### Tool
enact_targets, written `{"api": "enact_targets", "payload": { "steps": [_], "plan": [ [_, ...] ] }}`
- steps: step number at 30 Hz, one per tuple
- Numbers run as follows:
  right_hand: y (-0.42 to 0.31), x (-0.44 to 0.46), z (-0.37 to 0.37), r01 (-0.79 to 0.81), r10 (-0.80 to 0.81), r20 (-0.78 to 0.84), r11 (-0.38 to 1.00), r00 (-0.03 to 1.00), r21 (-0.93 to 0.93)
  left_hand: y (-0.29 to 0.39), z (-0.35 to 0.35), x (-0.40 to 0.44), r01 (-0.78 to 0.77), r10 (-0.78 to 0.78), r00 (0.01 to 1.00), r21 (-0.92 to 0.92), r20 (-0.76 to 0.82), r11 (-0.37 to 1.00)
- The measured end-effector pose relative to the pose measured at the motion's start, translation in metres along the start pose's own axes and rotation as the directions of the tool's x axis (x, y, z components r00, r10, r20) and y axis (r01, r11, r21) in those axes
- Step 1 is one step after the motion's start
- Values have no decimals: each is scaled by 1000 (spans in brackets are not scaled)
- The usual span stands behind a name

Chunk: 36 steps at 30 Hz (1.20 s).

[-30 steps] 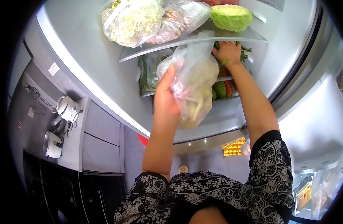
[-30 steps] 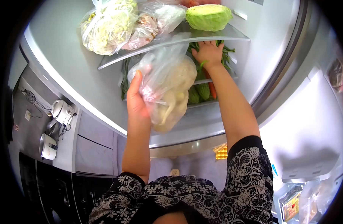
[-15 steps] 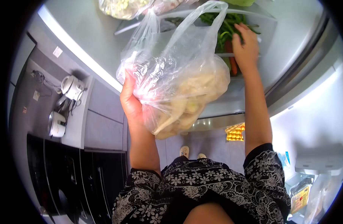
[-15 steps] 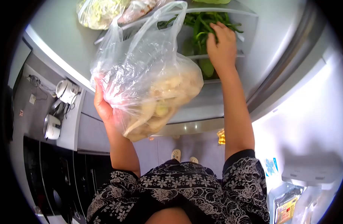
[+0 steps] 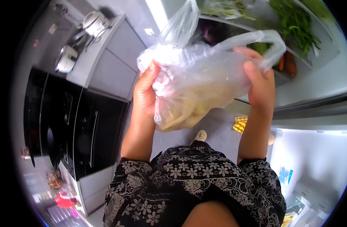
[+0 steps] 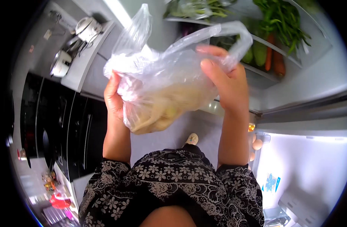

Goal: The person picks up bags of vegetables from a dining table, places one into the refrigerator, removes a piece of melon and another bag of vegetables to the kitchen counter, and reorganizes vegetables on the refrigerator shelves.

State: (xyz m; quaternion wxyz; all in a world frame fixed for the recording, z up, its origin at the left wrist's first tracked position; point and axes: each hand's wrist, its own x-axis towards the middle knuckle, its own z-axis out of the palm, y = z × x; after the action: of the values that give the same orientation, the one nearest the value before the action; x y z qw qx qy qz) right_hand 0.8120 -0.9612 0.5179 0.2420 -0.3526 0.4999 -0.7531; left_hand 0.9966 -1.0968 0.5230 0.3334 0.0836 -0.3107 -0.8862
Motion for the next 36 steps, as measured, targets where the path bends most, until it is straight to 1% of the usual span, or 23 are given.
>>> {"api": "enact_targets", "payload": {
  "steps": [1,2,4,5,7,8,10,12,15,16,18,19,20,22,24,26,27,28,30,31,32,34,36],
  "plan": [
    [10,-3,3,-106,106,-7,994,994,39,4,-14,-7,-3,6,998,50,-61,999],
    [16,-8,10,-120,119,26,992,993,38,10,-24,-18,-28,31,996,44,-85,999],
    [25,-24,28,-159,176,-90,971,980,177,23,-40,-42,-163,217,965,312,-146,936],
    [30,-35,37,-176,188,-53,968,981,177,29,-45,-54,-175,230,949,247,-216,953],
    [41,-60,57,-338,341,2,930,940,144,43,-74,-89,-224,327,905,348,-271,910],
    [52,-70,69,-354,352,42,925,935,140,50,-86,-109,-231,365,872,383,-326,894],
    [81,-95,90,-331,308,168,935,936,129,72,-120,-158,-234,317,928,355,-196,905],
    [96,-113,108,-407,365,241,900,899,158,77,-126,-200,-240,368,899,436,-238,867],
    [101,-142,135,-396,362,193,901,912,177,68,-133,-264,-136,647,685,813,-336,566],
    [95,-150,143,-412,373,224,898,900,158,69,-140,-290,-136,661,659,808,-358,573],
    [84,-165,155,-457,395,295,870,870,185,67,-159,-349,0,679,614,861,-402,509],
    [86,-177,161,-477,407,327,863,853,169,60,-168,-380,25,623,597,788,-505,615],
    [90,-187,168,-500,414,406,856,815,130,56,-178,-412,75,499,640,693,-585,717],
    [99,-206,185,-532,418,556,845,718,52,41,-163,-447,-152,502,640,545,-582,825],
    [104,-224,207,-543,448,591,839,670,-20,34,-147,-477,-200,526,609,527,-593,826],
    [110,-238,228,-507,480,732,835,484,-212,23,-141,-508,-318,572,534,478,-623,818],
    [113,-246,241,-485,534,745,813,399,-323,26,-134,-525,-325,520,623,411,-584,852],
    [110,-254,255,-485,538,765,805,353,-342,26,-127,-539,-343,537,584,415,-609,843],
    [104,-271,283,-445,528,819,804,226,-395,20,-116,-559,-233,532,604,507,-594,830],
    [111,-271,289,-471,471,875,800,108,-372,13,-112,-565,-215,576,545,562,-610,799],
    [119,-278,301,-468,470,881,791,54,-393,10,-108,-575,-226,590,499,562,-635,796],
    [131,-293,327,-467,458,886,768,-78,-438,12,-97,-592,-114,595,357,599,-720,793],
    [139,-307,356,-440,436,880,763,-189,-473,8,-101,-613,-157,672,255,656,-695,738]
  ]
}}
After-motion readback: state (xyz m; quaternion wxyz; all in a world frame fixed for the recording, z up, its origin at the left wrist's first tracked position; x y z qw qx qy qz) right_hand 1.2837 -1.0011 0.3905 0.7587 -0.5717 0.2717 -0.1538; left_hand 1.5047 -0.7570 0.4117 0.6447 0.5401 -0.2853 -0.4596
